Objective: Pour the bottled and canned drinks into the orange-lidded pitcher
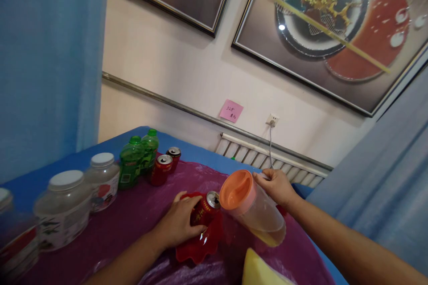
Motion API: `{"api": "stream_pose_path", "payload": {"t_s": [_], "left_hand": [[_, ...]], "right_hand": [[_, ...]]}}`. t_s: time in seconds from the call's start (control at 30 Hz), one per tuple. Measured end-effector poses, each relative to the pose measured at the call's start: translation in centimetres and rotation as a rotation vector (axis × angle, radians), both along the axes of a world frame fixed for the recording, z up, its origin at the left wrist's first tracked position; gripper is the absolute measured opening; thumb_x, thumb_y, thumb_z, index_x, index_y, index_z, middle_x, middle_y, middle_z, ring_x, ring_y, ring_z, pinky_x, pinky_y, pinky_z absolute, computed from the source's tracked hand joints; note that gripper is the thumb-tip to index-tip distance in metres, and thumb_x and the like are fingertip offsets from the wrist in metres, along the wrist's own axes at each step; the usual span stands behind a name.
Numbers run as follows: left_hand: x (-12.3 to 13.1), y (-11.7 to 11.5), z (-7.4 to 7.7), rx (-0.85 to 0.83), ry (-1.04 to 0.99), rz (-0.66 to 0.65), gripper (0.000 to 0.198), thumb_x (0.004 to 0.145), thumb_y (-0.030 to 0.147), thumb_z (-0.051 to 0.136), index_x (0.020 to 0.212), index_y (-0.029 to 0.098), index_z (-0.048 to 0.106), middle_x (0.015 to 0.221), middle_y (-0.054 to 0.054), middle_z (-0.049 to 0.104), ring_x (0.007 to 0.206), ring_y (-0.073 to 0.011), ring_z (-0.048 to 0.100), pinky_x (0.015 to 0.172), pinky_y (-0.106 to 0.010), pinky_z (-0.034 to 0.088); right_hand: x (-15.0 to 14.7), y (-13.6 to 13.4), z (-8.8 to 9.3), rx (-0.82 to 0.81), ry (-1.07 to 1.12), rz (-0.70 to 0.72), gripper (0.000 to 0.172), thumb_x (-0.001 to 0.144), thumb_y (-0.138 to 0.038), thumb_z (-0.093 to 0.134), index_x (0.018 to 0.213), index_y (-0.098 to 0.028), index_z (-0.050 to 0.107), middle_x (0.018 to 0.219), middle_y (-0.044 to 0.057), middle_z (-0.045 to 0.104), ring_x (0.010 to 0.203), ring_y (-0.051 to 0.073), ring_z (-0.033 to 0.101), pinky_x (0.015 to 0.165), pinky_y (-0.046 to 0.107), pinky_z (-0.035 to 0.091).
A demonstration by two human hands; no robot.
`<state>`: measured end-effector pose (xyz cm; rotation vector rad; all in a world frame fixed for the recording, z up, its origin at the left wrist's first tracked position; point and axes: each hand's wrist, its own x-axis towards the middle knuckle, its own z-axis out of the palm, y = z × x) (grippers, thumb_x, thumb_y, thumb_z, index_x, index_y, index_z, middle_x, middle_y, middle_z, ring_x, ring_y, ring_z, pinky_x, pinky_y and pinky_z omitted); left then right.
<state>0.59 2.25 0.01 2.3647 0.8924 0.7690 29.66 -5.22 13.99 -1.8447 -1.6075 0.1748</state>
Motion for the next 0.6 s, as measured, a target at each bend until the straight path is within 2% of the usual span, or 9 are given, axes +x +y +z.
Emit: {"api": "stream_pose_path", "payload": {"t_s": [0.33, 0.6], "left_hand": [[0.0, 0.0, -0.1, -0.009, -0.01, 0.002, 0.054, 0.066, 0.04, 0.079, 0.114, 0.023, 0.063, 0.109, -0.006, 0.074, 0.109, -0.03, 0.065, 0.118, -0.054, 0.02], [0.1, 0.2, 0.0, -0.027, -0.027, 0.011, 0.06, 0.065, 0.035, 0.08, 0.12, 0.023, 0.063, 0.12, -0.008, 0.073, 0.114, -0.0299, 0.064, 0.119, -0.054, 0.022]], "right_hand": [[0.1, 0.0, -0.5, 0.014, 0.048, 0.007, 0.051, 0.081, -0.059, 0.057, 0.055, -0.026, 0.028, 0.052, -0.007, 0.023, 0.049, 0.009, 0.023, 0.045, 0.025, 0.019], [0.9, 0.1, -2.9, 0.127, 0.27, -0.068, 0.055, 0.076, -0.063, 0.064, 0.052, -0.025, 0.034, 0.047, -0.008, 0.027, 0.045, 0.009, 0.027, 0.044, 0.023, 0.023]]}}
